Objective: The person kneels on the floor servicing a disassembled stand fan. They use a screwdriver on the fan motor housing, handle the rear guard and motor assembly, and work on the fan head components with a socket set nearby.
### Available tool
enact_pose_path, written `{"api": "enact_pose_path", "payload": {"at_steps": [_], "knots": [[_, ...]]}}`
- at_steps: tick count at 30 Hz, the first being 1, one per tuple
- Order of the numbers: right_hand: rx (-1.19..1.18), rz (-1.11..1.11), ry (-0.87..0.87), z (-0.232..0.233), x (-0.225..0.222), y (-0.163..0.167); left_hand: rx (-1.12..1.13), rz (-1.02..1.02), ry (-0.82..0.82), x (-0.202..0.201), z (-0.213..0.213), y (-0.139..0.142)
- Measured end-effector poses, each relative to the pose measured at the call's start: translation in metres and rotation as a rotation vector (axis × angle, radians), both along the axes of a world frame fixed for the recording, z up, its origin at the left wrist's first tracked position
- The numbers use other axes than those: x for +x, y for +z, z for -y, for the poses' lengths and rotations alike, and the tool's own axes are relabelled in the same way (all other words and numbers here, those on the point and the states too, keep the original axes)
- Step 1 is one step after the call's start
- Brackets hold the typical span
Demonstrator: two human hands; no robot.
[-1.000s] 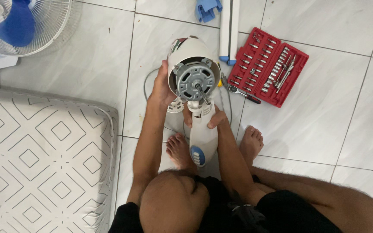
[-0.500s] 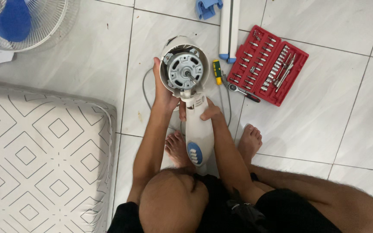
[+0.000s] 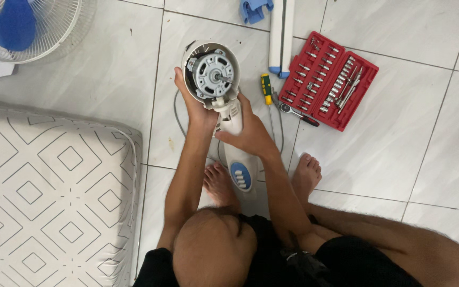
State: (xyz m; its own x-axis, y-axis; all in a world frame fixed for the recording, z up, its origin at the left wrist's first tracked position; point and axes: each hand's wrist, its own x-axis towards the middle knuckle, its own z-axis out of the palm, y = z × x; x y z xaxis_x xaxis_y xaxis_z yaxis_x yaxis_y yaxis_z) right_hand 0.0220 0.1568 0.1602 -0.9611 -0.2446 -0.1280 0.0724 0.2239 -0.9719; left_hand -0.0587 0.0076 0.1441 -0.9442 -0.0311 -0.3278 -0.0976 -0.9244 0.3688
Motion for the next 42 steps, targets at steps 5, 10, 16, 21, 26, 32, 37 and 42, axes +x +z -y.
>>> {"api": "enact_pose_path", "payload": {"at_steps": [5,10,16,21,26,32,37,42], "knots": [[0.136,-0.011,-0.095,0.016,-0.001,0.027,-0.029,0.018,-0.081,0.005,0.003,-0.002],[0.092,-0.007,-0.155,0.022,0.001,0.03,-0.041,-0.036,-0.126,0.003,0.007,-0.01],[0.05,-0.1,-0.201,0.02,0.003,0.034,0.012,-0.017,-0.14,0.001,0.004,-0.009],[0.002,-0.137,-0.22,0.018,0.002,0.034,-0.044,-0.02,-0.121,-0.001,0.005,0.001],[0.036,-0.2,-0.243,0.016,0.001,0.036,-0.051,-0.007,-0.097,-0.007,0.002,0.01],[0.018,-0.14,-0.231,0.014,-0.001,0.038,-0.059,-0.005,-0.075,-0.009,0.0,0.014],[0.035,-0.149,-0.232,0.018,0.001,0.038,-0.025,-0.002,-0.126,-0.005,0.0,0.012],[0.032,-0.111,-0.215,0.018,0.0,0.04,-0.014,0.016,-0.131,-0.001,0.005,0.003]]}}
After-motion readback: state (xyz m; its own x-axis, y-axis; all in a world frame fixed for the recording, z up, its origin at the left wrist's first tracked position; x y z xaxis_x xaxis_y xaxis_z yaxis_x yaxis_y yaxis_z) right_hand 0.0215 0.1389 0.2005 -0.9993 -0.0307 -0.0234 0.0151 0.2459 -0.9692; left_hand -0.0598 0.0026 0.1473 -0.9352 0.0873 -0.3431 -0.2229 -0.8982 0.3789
